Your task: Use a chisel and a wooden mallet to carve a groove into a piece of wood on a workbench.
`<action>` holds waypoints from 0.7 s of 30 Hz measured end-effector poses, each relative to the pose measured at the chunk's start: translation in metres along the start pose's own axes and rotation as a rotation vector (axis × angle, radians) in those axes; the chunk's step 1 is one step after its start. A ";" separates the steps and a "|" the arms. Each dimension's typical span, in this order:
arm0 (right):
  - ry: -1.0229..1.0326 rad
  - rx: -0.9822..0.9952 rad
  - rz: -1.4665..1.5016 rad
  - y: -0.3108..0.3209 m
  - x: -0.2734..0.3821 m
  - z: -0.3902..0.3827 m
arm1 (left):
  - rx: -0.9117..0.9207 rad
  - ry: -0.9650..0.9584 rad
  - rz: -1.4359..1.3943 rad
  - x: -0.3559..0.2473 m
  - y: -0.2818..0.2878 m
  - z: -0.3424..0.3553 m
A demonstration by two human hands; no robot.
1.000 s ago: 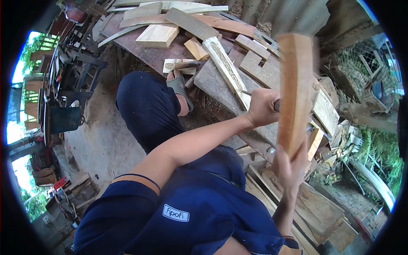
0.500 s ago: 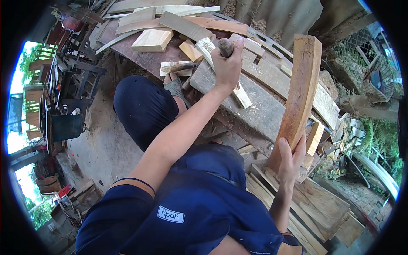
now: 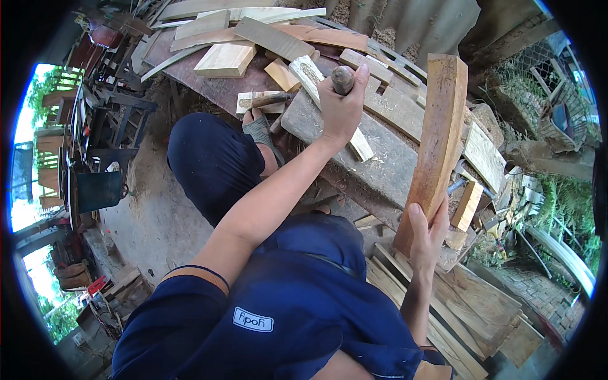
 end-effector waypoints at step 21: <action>0.190 -0.082 -0.005 0.023 0.037 -0.001 | 0.341 -0.418 0.277 -0.022 -0.060 -0.083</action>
Point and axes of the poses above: each hand's wrist, its own z-axis towards the middle knuckle, its own y-axis out of the back of the hand, x = y × z, the point moved 10 cm from there along z, towards the middle knuckle, and after that the axes turned 12 degrees about -x, right-handed, at the moved point
